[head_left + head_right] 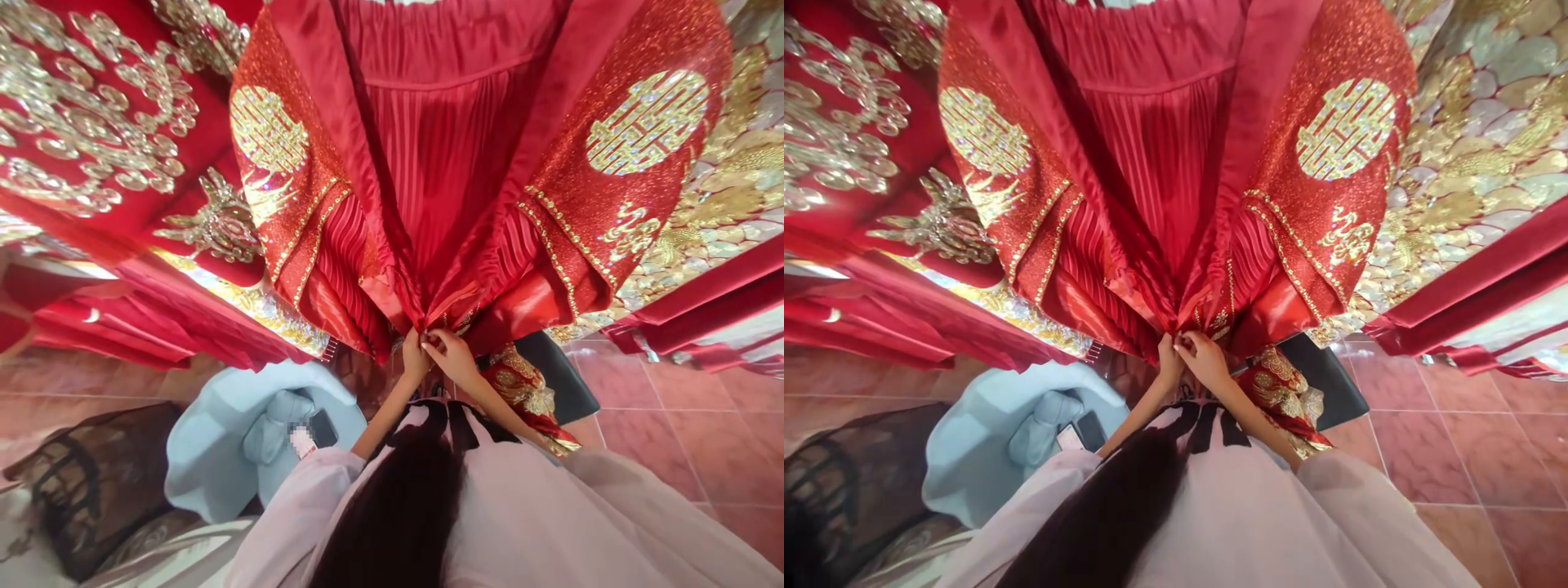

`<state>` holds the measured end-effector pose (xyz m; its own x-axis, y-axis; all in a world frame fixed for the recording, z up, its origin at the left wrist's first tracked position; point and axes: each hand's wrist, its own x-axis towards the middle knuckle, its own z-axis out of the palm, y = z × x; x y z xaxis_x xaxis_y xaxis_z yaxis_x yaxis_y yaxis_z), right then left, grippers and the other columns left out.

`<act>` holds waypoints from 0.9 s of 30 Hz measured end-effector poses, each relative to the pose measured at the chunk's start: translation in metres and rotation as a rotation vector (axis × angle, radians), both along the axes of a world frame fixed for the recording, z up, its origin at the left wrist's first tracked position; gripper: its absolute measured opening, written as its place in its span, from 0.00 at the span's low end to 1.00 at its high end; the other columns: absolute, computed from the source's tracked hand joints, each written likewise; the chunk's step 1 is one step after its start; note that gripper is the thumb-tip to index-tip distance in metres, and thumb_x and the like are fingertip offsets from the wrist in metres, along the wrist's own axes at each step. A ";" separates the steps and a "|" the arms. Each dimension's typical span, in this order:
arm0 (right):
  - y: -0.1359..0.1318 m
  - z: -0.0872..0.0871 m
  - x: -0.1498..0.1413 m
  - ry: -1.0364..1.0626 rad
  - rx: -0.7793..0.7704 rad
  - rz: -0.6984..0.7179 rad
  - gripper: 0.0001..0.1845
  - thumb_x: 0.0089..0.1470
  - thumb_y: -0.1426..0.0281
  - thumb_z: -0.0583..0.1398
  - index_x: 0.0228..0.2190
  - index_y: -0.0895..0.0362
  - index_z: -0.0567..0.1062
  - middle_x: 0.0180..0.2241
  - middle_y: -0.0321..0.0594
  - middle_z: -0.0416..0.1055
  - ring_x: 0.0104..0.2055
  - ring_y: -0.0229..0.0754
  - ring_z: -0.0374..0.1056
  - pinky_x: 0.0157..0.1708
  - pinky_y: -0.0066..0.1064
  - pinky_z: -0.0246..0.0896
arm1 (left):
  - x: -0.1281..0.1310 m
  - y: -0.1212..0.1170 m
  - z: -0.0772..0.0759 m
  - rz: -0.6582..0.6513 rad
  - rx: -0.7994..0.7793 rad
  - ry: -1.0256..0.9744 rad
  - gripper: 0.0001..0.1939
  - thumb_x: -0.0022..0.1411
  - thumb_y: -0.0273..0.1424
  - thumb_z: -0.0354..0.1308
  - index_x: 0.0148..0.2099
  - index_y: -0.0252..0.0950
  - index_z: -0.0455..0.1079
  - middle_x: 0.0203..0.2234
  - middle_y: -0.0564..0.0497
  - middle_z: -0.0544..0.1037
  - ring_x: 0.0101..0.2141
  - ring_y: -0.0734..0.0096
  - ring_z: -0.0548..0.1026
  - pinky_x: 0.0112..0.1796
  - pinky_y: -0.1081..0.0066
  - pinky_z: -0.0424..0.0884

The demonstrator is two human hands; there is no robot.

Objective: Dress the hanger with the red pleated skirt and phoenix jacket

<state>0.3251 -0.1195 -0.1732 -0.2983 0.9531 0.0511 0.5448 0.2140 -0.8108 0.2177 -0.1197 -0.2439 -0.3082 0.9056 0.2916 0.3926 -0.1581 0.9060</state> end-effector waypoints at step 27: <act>0.025 0.059 -0.036 0.976 -0.518 -0.283 0.19 0.36 0.56 0.64 0.17 0.60 0.70 0.10 0.26 0.51 0.12 0.25 0.43 0.14 0.23 0.35 | 0.005 0.011 0.016 -0.020 -0.130 0.213 0.08 0.61 0.20 0.46 0.32 0.35 0.64 0.26 0.48 0.71 0.30 0.65 0.72 0.34 0.67 0.69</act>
<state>0.2889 -0.0944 -0.1144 -0.1185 0.9540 -0.2756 -0.3913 -0.2999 -0.8700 0.2231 -0.1087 -0.2277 -0.2344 0.9448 0.2289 0.5747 -0.0552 0.8165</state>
